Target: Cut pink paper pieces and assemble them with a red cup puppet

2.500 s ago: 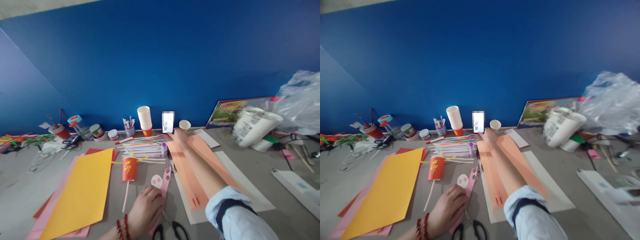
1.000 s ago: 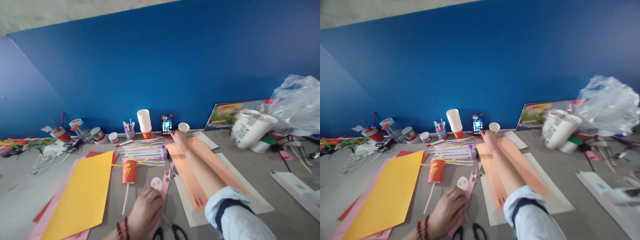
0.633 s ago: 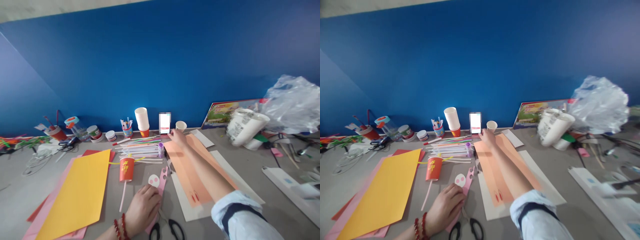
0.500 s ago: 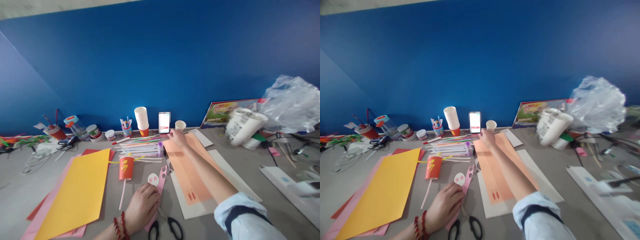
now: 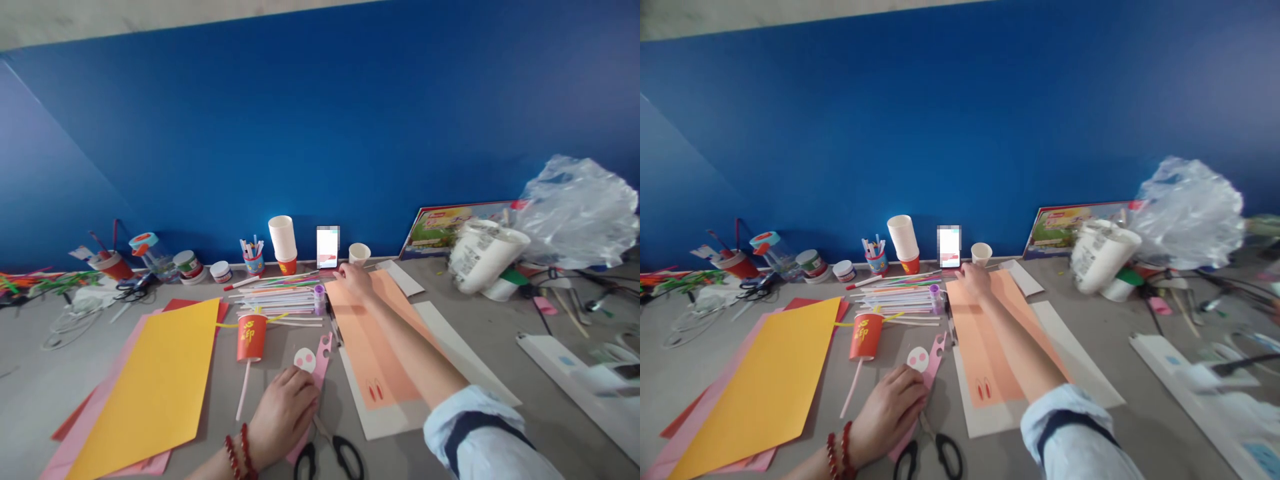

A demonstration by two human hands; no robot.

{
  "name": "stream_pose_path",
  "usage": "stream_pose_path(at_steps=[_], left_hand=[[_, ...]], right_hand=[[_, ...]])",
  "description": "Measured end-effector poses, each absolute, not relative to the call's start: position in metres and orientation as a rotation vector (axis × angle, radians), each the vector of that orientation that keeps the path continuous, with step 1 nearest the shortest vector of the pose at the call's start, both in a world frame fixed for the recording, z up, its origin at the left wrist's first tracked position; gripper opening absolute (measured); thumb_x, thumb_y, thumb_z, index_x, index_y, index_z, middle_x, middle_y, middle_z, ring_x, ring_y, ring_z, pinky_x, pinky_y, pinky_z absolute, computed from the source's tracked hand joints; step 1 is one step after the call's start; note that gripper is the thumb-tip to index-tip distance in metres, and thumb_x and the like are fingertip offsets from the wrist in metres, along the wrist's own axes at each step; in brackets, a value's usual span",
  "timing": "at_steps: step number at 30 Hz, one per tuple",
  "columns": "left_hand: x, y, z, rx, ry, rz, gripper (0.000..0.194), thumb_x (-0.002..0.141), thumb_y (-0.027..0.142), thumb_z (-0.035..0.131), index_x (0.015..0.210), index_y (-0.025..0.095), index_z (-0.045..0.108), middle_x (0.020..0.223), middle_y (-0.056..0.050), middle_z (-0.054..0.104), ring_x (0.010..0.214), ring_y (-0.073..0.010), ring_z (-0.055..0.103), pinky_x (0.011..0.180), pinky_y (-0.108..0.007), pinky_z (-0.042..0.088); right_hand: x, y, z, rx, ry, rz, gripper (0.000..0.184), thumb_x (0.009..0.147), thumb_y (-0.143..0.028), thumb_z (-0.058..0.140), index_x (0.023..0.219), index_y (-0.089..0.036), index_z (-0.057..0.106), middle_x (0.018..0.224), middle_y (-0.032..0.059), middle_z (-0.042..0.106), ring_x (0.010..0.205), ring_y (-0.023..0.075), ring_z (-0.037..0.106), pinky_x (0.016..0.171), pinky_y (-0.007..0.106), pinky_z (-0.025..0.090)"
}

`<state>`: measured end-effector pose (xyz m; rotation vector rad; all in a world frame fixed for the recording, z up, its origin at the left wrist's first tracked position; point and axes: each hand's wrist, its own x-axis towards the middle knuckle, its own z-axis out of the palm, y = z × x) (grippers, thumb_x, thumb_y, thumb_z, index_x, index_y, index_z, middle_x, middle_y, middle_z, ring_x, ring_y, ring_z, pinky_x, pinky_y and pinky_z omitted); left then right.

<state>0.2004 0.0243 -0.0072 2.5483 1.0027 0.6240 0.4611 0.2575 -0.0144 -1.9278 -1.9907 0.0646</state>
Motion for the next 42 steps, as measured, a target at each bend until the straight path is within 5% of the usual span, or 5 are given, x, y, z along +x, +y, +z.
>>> stream_pose_path(at_steps=[8,42], left_hand=[[0.202,0.025,-0.007,2.548,0.99,0.633,0.016,0.089,0.012,0.048,0.096,0.02,0.06,0.094,-0.006,0.062,0.088,-0.0218,0.055,0.079,-0.035,0.048],[0.202,0.025,-0.01,2.571,0.982,0.663,0.014,0.089,0.014,0.048,0.094,0.02,0.059,0.093,-0.006,0.062,0.087,-0.0217,0.056,0.078,-0.035,0.049]], right_hand=[[0.45,0.272,-0.009,-2.066,-1.874,0.123,0.042,0.09,-0.056,0.056,0.104,-0.018,0.065,0.099,0.0115,0.072,0.088,0.0232,0.066,0.061,0.025,0.04],[0.438,0.283,-0.008,-2.161,-1.745,0.083,0.063,0.087,-0.071,0.045,0.101,-0.014,0.066,0.095,0.016,0.073,0.091,0.0256,0.069,0.063,0.026,0.044]])
